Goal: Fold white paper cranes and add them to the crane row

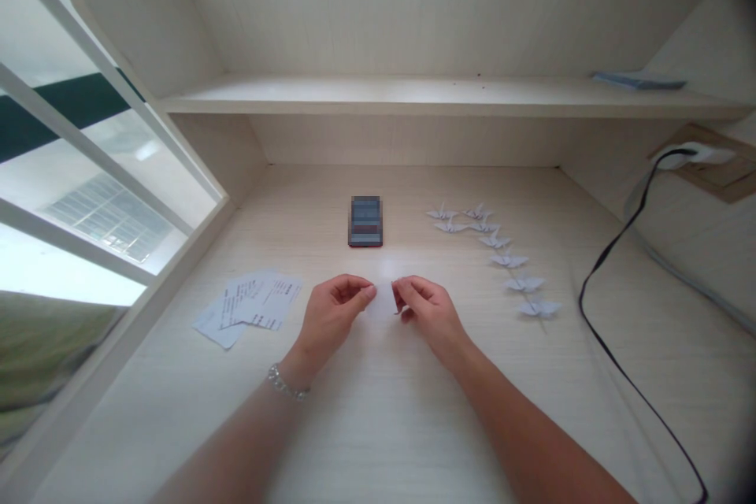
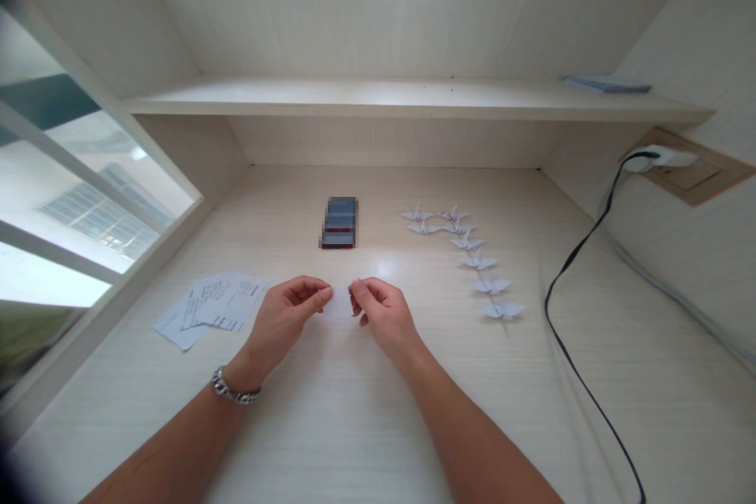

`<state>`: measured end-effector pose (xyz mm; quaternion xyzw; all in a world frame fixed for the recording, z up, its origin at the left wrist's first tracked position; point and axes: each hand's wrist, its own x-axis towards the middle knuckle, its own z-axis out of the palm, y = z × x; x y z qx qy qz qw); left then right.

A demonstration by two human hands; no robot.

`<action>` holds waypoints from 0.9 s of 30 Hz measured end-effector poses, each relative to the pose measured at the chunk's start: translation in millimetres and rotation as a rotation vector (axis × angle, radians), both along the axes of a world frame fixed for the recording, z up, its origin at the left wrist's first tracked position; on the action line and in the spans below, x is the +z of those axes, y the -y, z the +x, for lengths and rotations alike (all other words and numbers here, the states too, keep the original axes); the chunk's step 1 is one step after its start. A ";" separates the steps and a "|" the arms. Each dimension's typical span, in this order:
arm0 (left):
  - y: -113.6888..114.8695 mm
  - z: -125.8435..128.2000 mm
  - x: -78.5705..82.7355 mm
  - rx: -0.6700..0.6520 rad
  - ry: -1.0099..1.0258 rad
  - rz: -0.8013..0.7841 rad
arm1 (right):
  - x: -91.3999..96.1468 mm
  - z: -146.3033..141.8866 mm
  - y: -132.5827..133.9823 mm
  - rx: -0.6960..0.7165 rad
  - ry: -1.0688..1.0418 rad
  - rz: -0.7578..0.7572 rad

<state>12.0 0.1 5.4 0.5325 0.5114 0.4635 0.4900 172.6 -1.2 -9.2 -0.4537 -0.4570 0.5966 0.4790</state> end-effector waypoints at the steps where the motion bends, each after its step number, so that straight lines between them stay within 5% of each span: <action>1: 0.1 0.1 0.1 0.003 -0.006 0.002 | -0.7 -0.3 0.0 -0.014 0.007 0.027; 27: 2.2 1.6 -1.6 -0.013 0.069 -0.077 | -2.7 -3.4 -0.6 -0.059 -0.045 -0.081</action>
